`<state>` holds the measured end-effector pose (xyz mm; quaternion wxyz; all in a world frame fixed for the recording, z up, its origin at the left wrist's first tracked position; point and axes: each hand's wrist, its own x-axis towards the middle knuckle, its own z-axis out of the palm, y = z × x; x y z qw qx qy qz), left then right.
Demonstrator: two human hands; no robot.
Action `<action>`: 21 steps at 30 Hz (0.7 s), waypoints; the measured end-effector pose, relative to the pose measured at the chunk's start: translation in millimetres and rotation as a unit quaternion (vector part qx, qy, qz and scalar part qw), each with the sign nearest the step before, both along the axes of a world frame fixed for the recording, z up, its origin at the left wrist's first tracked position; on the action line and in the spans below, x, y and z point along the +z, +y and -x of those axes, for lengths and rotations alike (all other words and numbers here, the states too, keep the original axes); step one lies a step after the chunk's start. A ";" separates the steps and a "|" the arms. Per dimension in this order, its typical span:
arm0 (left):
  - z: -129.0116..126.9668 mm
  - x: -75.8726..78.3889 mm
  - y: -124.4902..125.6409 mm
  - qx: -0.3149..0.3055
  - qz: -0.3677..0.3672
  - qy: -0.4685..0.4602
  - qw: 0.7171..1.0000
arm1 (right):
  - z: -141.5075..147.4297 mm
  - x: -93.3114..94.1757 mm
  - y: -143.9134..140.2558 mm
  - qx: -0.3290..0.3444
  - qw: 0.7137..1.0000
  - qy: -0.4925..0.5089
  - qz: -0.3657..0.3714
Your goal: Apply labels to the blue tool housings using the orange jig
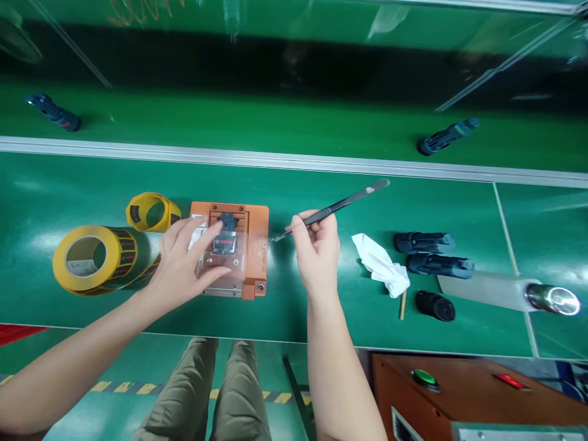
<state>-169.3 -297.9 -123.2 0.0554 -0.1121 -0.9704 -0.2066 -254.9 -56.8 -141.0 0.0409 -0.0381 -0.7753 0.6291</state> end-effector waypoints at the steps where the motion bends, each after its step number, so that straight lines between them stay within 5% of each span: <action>1: 3.9 -4.1 -1.7 0.012 -0.023 -0.007 1.000 | -5.6 -7.9 8.5 -0.006 0.997 -0.001 -0.079; 4: -1.5 -7.0 -4.0 -0.012 -0.072 0.077 0.994 | -23.2 -38.4 29.1 -0.003 0.957 -0.002 -0.291; 8: -53.7 2.9 -0.8 -0.131 -0.104 0.270 0.948 | -37.9 -68.5 43.3 -0.008 0.919 -0.001 -0.394; 12: -110.3 -7.9 -1.3 -0.244 -0.076 0.156 0.954 | -40.8 -55.2 36.4 -0.039 0.914 0.066 -0.398; 14: -126.3 -23.2 -4.8 -0.256 -0.047 0.100 0.960 | -39.6 -37.8 23.2 0.061 0.927 0.116 -0.353; 17: -134.7 -45.4 -10.4 -0.218 -0.042 0.087 0.971 | -34.9 -19.7 -1.5 0.301 0.915 0.142 -0.227; 21: -126.7 -59.2 -13.7 -0.123 -0.040 0.094 0.987 | -26.6 -26.1 -20.5 0.381 0.891 0.142 -0.201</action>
